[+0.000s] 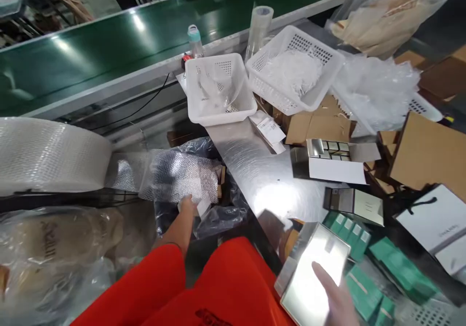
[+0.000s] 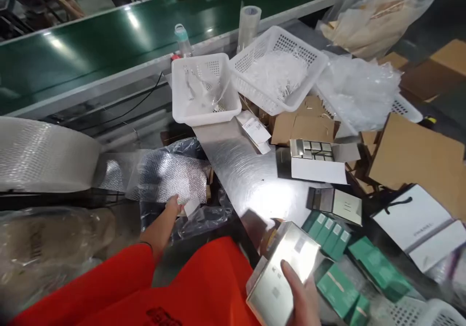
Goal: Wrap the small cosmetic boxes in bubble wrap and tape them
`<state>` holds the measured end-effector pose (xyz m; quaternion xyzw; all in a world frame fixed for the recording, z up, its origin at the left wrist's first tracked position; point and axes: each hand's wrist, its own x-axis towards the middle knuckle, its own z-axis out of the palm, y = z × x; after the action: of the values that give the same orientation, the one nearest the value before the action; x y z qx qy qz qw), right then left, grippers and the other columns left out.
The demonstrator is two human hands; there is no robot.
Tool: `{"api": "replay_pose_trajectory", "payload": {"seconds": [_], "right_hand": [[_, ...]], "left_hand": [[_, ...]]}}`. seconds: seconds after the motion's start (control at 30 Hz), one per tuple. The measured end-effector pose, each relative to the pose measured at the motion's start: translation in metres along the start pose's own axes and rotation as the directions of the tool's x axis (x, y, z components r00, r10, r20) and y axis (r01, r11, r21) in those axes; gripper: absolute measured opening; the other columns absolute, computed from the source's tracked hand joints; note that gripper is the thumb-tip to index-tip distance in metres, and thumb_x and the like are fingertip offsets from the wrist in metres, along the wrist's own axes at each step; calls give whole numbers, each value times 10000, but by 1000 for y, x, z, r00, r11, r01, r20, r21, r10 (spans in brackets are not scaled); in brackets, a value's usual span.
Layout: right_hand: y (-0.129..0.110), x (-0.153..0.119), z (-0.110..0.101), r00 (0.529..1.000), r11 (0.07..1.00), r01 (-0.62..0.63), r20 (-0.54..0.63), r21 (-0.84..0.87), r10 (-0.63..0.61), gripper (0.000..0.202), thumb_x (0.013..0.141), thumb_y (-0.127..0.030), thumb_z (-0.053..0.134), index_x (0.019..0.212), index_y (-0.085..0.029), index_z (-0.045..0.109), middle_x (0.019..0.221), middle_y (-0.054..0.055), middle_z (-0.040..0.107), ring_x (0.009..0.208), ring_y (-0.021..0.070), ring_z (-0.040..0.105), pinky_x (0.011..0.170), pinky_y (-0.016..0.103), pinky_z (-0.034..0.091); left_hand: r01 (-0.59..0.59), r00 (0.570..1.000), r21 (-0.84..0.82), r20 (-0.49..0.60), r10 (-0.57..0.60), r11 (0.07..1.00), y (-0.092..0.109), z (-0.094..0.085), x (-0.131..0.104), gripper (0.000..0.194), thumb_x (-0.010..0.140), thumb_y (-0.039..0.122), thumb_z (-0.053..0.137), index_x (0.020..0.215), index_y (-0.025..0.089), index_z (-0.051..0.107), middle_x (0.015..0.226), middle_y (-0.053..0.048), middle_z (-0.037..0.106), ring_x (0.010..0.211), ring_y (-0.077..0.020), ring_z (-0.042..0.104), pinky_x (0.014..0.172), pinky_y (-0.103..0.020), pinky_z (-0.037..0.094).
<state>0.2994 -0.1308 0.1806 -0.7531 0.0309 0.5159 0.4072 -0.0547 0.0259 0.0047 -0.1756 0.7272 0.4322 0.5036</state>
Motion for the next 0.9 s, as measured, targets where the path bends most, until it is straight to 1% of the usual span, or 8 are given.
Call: {"api": "replay_pose_trajectory", "payload": {"seconds": [0.13,0.23,0.3,0.4,0.6,0.7,0.77,0.9], "right_hand": [[7,-1,-10,997,1000,-10,-80,-19,9,1088,479,-528,884,1437,-209,480,1044,95,758,880,368,722,707,456,601],[13,-2,-18,994,999,-26,-104,21,28,1037,495,-535,878,1405,-205,505,971,84,763,865,369,724,710,466,603],[16,-1,-23,995,999,-35,-91,35,38,993,523,-549,862,1388,-204,519,927,73,764,841,359,728,714,474,604],[18,2,-27,999,998,-12,-42,64,15,948,541,-535,854,1369,-205,532,916,60,766,820,347,732,734,493,602],[8,4,-25,1000,989,-9,-22,150,13,1022,475,-488,894,1381,-193,523,842,47,765,765,344,731,686,457,595],[3,1,-26,998,991,64,9,118,-65,981,521,-514,864,1388,-203,526,916,58,772,814,339,735,729,451,600],[1,0,-30,994,987,113,1,118,-114,957,547,-501,857,1395,-213,521,972,57,770,865,326,735,770,436,603],[1,4,-44,997,982,82,-29,168,-78,1004,491,-449,897,1390,-208,519,928,51,761,822,324,734,718,422,608]], "left_hand": [[83,996,-75,-35,-86,994,3,10,-15,204,980,115,383,830,166,512,773,6,565,731,-128,622,714,-268,563],[90,985,-153,161,-65,984,4,5,-51,209,942,117,379,834,177,548,883,-62,660,881,-178,691,810,-320,583],[95,926,-212,378,-7,973,8,-6,-85,175,908,146,435,873,181,603,990,-95,702,1018,-225,689,892,-370,570],[111,776,-188,630,33,976,15,-17,-142,154,876,236,522,932,205,662,1099,-97,719,1178,-281,625,981,-428,527],[83,643,3,764,-55,997,2,24,-239,372,937,432,489,1180,194,640,1187,-103,691,1263,-321,557,956,-492,506],[85,592,34,802,-77,996,-26,48,-243,388,953,465,470,1193,208,635,1211,-100,681,1250,-299,565,974,-470,500],[122,602,25,793,-94,992,-52,57,-224,244,935,357,524,1052,190,660,1192,-102,684,1190,-271,605,992,-447,500],[240,766,112,588,-259,964,-105,63,-171,127,894,140,543,775,163,582,930,-102,694,883,-184,680,895,-352,552]]}}
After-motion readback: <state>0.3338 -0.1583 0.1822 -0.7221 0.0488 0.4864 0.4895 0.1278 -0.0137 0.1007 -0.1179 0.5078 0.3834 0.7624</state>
